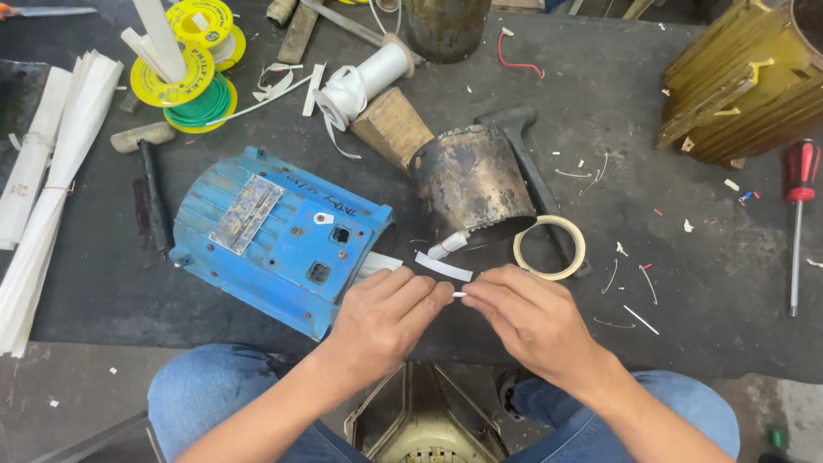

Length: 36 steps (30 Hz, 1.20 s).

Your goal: A person is manually inserting white insulation strips into the slots of a blue electric motor housing on a workbench.

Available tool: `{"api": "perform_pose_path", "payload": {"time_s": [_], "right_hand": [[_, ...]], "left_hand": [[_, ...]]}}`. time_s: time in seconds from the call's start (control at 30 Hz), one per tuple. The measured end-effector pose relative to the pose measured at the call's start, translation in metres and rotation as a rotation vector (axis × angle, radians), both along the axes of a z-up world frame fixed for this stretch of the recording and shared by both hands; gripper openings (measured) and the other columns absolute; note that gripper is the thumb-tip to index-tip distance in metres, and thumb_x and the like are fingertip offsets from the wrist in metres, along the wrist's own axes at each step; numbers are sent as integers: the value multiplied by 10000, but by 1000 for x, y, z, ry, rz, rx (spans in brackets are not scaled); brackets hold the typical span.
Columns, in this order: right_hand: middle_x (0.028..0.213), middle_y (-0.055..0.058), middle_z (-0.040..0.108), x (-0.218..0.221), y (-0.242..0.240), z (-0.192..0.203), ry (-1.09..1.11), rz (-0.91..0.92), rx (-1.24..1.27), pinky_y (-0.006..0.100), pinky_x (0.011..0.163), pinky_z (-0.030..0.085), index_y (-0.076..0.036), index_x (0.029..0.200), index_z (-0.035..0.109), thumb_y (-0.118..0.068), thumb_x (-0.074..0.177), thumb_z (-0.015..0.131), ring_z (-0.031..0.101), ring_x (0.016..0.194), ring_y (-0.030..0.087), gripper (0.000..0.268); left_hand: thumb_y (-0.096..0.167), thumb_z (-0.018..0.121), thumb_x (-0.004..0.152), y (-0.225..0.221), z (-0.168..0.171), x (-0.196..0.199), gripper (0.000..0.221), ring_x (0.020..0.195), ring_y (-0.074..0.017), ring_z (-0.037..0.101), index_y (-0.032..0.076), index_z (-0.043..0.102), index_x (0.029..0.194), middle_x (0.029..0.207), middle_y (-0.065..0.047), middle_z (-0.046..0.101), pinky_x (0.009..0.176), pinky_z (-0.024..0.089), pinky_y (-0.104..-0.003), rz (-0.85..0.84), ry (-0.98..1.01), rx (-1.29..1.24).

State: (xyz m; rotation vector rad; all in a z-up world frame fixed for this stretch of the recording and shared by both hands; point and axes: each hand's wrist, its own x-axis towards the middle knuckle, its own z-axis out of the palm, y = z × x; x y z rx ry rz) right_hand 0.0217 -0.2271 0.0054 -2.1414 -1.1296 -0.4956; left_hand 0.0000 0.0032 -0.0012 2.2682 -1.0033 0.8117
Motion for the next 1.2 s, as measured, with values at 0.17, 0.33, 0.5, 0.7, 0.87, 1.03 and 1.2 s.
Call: {"api": "perform_pose_path", "payload": {"time_s": [0.17, 0.33, 0.5, 0.7, 0.87, 1.03, 1.2], "right_hand": [[1034, 161, 720, 3, -4, 4, -22, 19, 1, 370, 764, 617, 35, 1108, 727, -79, 986, 793, 720, 828, 274, 180], [1005, 117, 722, 1, -11, 0, -43, -42, -28, 347, 680, 560, -5, 1101, 743, -101, 985, 813, 676, 747, 243, 166], [990, 74, 748, -17, -12, -20, 232, -260, 49, 294, 781, 564, -42, 1062, 778, -100, 971, 807, 712, 822, 185, 113], [1004, 43, 732, -43, 46, -74, 320, -372, 31, 339, 753, 588, -52, 1098, 805, -164, 1020, 759, 724, 829, 192, 144], [1015, 9, 699, -16, 94, -101, 188, -387, -6, 371, 618, 551, -77, 1122, 782, -141, 1034, 773, 714, 840, 206, 110], [1109, 20, 709, -17, 76, -101, 280, -361, -40, 409, 700, 601, -74, 1254, 756, -234, 1017, 794, 743, 913, 219, 289], [1074, 41, 687, -8, -3, -82, 578, -587, -296, 449, 729, 540, -94, 1273, 793, -212, 989, 782, 676, 787, 248, 308]], "left_hand": [[52, 645, 1121, 2, 6, 2, 109, 704, -246, 490, -43, 699, 1116, 877, -86, 585, 599, 415, -392, -10, -1, 0], [242, 758, 1102, 16, 9, 2, 310, 917, -279, 684, -33, 700, 1231, 1071, -123, 727, 723, 548, -387, 21, -59, 68], [93, 558, 1163, 71, 39, -1, 227, 971, -375, 759, -54, 727, 1193, 1149, -225, 792, 915, 577, -463, 375, -39, -354], [71, 577, 1226, 94, 36, 19, 232, 782, -173, 634, -89, 740, 1186, 1001, -184, 678, 721, 596, -296, 444, 238, -810], [77, 584, 1221, 94, 37, 14, 240, 784, -181, 641, -85, 755, 1180, 1004, -175, 685, 699, 584, -293, 429, 250, -723], [38, 587, 1230, 101, 35, 12, 211, 760, -202, 648, -93, 751, 1205, 1025, -203, 687, 700, 570, -298, 429, 227, -707], [51, 580, 1250, 97, 38, 9, 232, 737, -209, 621, -114, 742, 1234, 1037, -221, 681, 704, 554, -298, 399, 192, -707]]}}
